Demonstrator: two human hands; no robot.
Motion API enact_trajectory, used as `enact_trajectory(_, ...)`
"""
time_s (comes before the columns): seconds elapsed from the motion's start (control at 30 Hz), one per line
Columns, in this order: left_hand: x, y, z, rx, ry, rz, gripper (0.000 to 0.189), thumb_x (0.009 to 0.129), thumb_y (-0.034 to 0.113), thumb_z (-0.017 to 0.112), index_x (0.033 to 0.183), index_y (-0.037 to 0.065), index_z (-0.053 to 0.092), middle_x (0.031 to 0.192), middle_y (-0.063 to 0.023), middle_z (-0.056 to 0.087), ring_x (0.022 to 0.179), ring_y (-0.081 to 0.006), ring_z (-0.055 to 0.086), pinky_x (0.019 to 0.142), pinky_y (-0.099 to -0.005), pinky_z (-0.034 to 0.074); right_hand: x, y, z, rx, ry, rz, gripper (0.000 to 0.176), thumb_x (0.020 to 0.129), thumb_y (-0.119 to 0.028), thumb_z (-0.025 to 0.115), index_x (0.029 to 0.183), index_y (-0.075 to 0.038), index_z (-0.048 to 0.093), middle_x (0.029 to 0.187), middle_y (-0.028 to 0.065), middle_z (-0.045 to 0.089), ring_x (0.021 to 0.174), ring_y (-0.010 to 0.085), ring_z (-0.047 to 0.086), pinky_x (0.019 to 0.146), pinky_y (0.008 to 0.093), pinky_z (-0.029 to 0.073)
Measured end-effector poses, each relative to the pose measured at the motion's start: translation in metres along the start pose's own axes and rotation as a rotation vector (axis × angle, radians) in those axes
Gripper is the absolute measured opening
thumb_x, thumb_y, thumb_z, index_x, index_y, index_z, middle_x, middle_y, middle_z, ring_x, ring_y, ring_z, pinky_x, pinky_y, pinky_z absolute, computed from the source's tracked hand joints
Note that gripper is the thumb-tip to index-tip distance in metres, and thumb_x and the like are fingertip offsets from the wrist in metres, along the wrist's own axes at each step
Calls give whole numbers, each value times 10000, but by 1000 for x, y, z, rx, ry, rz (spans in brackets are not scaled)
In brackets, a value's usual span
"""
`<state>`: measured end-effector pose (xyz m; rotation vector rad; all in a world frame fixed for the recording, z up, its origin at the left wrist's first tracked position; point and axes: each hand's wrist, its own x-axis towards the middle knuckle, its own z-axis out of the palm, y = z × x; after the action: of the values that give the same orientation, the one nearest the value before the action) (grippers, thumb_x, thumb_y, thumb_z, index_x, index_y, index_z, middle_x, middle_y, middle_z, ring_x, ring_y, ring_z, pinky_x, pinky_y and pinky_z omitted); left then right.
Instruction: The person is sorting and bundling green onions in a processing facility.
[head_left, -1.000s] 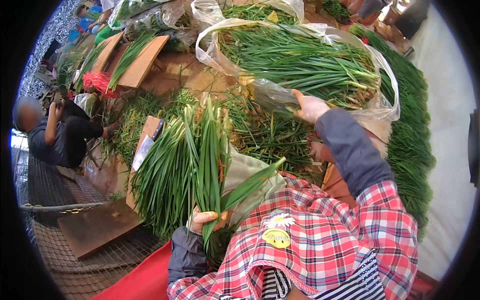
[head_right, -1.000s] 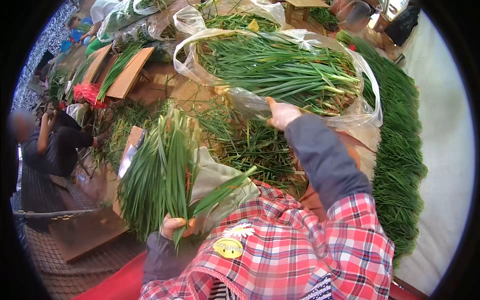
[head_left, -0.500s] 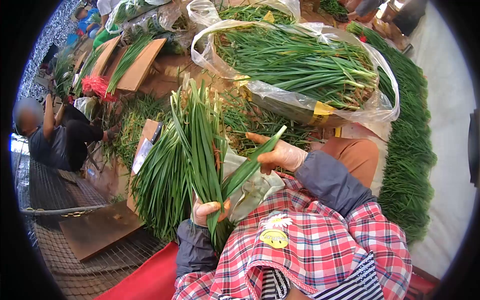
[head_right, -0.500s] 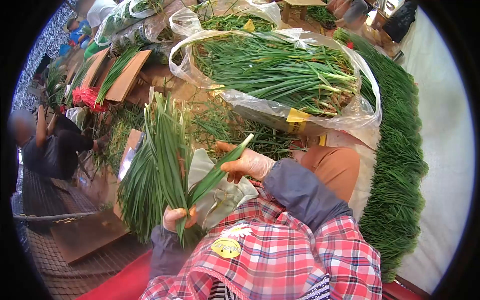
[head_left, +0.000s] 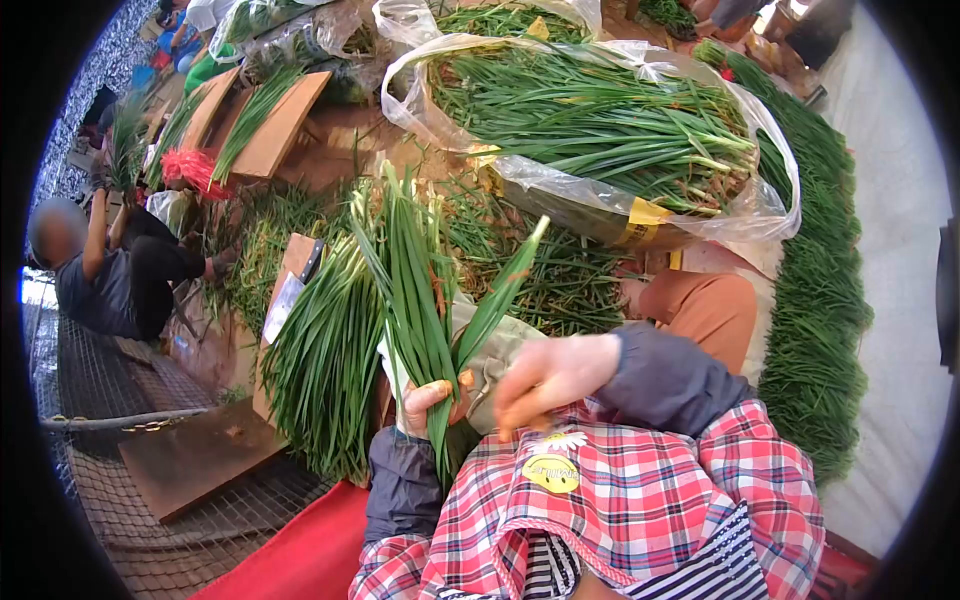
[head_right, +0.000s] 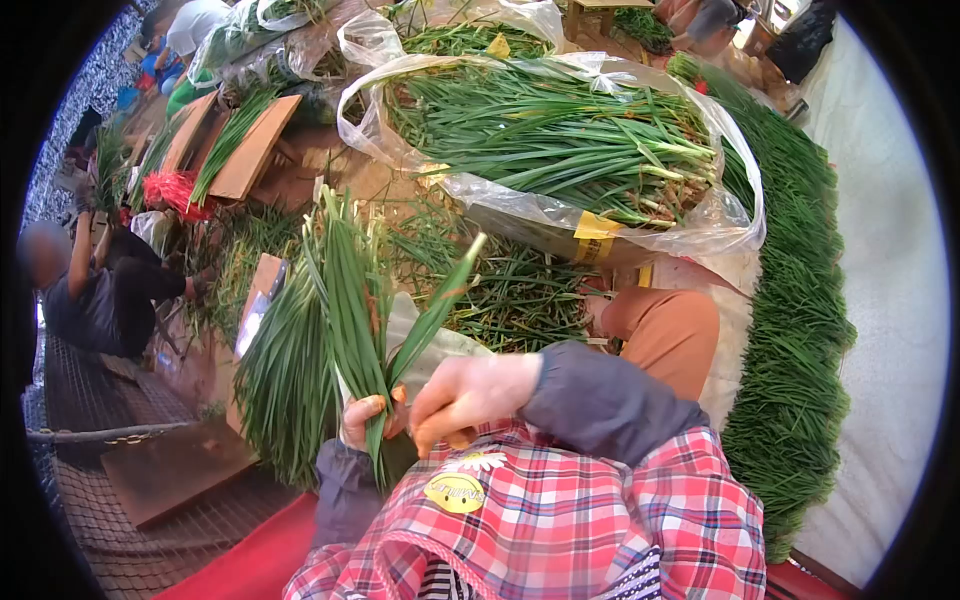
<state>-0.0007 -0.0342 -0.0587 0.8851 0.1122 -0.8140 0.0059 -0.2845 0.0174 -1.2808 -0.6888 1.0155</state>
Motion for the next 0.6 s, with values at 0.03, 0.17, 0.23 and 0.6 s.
enact_trajectory(0.03, -1, 1, -9, 47, -15, -20, 427, 732, 233, 656, 990, -92, 554, 585, -57, 539, 430, -115, 446, 405, -241, 295, -21, -17, -5, 116, 72, 13, 195, 874, -190, 612, 926, -18, 686, 697, 46, 647, 603, 98, 589, 554, 243, 473)
enact_trajectory(0.17, 0, 7, -2, -18, -94, 30, 373, 750, 228, 654, 953, -59, 529, 634, -84, 534, 395, -127, 417, 367, -253, 296, -44, 49, -71, -159, 1004, 421, 227, 791, -189, 681, 909, 2, 653, 685, 64, 626, 573, 108, 565, 524, 248, 459)
enact_trajectory(0.23, 2, 7, 5, -17, -76, 55, 362, 748, 207, 657, 955, -60, 527, 684, -93, 548, 394, -124, 419, 363, -254, 306, -36, 80, -80, 51, 985, 459, 425, 733, -220, 741, 1053, 18, 594, 733, 72, 630, 593, 115, 565, 538, 250, 457)
enact_trajectory(0.6, 9, 6, 8, 129, 0, 33, 443, 767, 247, 631, 1047, -74, 511, 522, -58, 483, 378, -117, 377, 382, -248, 279, 16, 55, -21, -207, 585, -9, 261, 861, -168, 636, 1090, -45, 619, 833, 36, 645, 734, 124, 581, 669, 269, 486)
